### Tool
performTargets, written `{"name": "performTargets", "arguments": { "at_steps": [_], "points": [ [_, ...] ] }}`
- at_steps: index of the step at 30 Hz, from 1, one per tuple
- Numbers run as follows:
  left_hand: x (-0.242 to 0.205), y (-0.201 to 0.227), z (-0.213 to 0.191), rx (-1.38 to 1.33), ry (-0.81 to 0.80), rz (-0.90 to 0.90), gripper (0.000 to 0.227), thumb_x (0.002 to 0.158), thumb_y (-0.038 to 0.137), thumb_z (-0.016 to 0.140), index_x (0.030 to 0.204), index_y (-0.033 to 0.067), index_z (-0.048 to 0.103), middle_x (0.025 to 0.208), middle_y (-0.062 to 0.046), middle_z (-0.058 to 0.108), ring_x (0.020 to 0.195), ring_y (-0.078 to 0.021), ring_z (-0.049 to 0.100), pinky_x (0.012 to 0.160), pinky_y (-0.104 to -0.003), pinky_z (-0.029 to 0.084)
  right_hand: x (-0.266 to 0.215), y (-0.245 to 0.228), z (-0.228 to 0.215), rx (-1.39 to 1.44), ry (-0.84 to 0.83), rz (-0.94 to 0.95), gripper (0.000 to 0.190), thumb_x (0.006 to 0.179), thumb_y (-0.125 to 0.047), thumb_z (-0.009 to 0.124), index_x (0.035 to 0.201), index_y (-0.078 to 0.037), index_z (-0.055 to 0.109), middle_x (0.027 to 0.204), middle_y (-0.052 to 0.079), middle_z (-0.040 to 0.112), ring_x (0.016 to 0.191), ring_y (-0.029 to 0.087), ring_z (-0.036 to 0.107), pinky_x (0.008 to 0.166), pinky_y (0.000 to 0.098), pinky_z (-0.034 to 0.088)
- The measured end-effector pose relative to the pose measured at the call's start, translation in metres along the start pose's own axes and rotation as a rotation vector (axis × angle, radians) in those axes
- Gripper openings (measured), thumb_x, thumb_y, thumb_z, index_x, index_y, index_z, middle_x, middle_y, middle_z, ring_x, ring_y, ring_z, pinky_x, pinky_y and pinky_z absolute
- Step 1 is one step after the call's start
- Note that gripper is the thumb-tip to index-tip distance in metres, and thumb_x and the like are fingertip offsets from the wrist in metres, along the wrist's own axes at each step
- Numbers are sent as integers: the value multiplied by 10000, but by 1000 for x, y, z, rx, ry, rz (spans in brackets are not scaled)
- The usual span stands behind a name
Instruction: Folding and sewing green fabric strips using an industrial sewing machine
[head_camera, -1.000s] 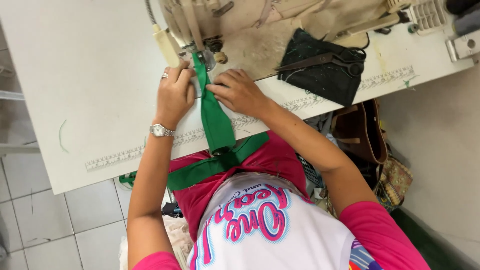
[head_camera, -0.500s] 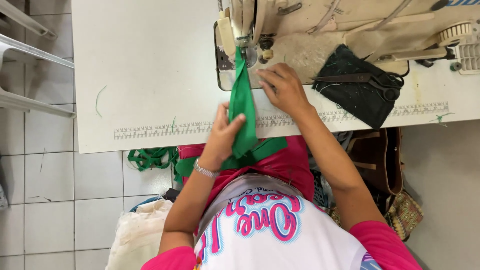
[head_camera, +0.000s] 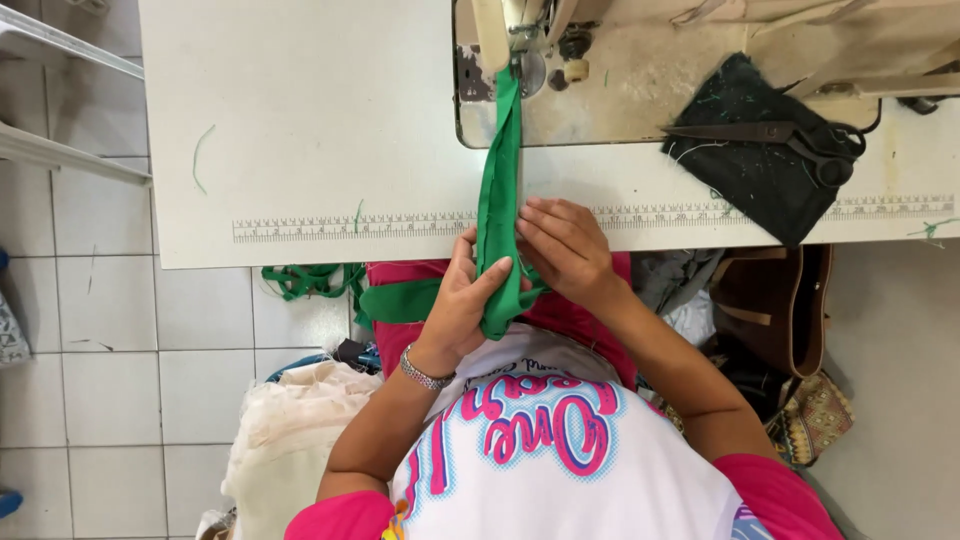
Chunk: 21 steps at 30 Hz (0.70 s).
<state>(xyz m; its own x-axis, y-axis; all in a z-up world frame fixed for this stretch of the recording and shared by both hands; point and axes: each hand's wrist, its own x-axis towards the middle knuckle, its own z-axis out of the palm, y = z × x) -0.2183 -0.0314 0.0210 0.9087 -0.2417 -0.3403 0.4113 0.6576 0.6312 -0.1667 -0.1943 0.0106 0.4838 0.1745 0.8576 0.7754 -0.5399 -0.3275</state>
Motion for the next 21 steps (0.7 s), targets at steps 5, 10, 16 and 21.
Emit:
{"name": "performTargets", "arguments": {
  "at_steps": [5,10,16,21],
  "points": [
    [0,-3,5,30,-21,70,599,975,4,636,1457,100,294,971,-179,705,826,-297,770,664,-395,693,6,5,2,51,19,-66,105,901,-65,812,1005,-54,825,1104,129,805,1016,310,769,933,423,596],
    [9,-11,-25,354,-44,162,613,970,43,651,1478,91,313,1015,-197,717,865,-283,767,655,-375,683,4,11,-1,40,-118,-154,53,946,-92,757,957,-83,808,1094,82,804,1023,262,768,1003,453,570],
    [12,-16,-28,1365,118,721,171,965,159,654,1133,139,630,736,-45,679,585,-222,702,463,-325,556,-10,14,-9,-80,-331,-183,65,981,-127,713,944,-108,763,1028,47,751,1027,231,737,1057,481,511],
    [19,-8,-27,1709,192,911,143,859,233,678,993,201,635,894,33,561,615,-194,671,495,-321,569,-6,9,-17,-114,-373,-189,87,1013,-149,682,981,-109,752,1070,50,738,1080,230,720,1085,478,487]
  ]
}}
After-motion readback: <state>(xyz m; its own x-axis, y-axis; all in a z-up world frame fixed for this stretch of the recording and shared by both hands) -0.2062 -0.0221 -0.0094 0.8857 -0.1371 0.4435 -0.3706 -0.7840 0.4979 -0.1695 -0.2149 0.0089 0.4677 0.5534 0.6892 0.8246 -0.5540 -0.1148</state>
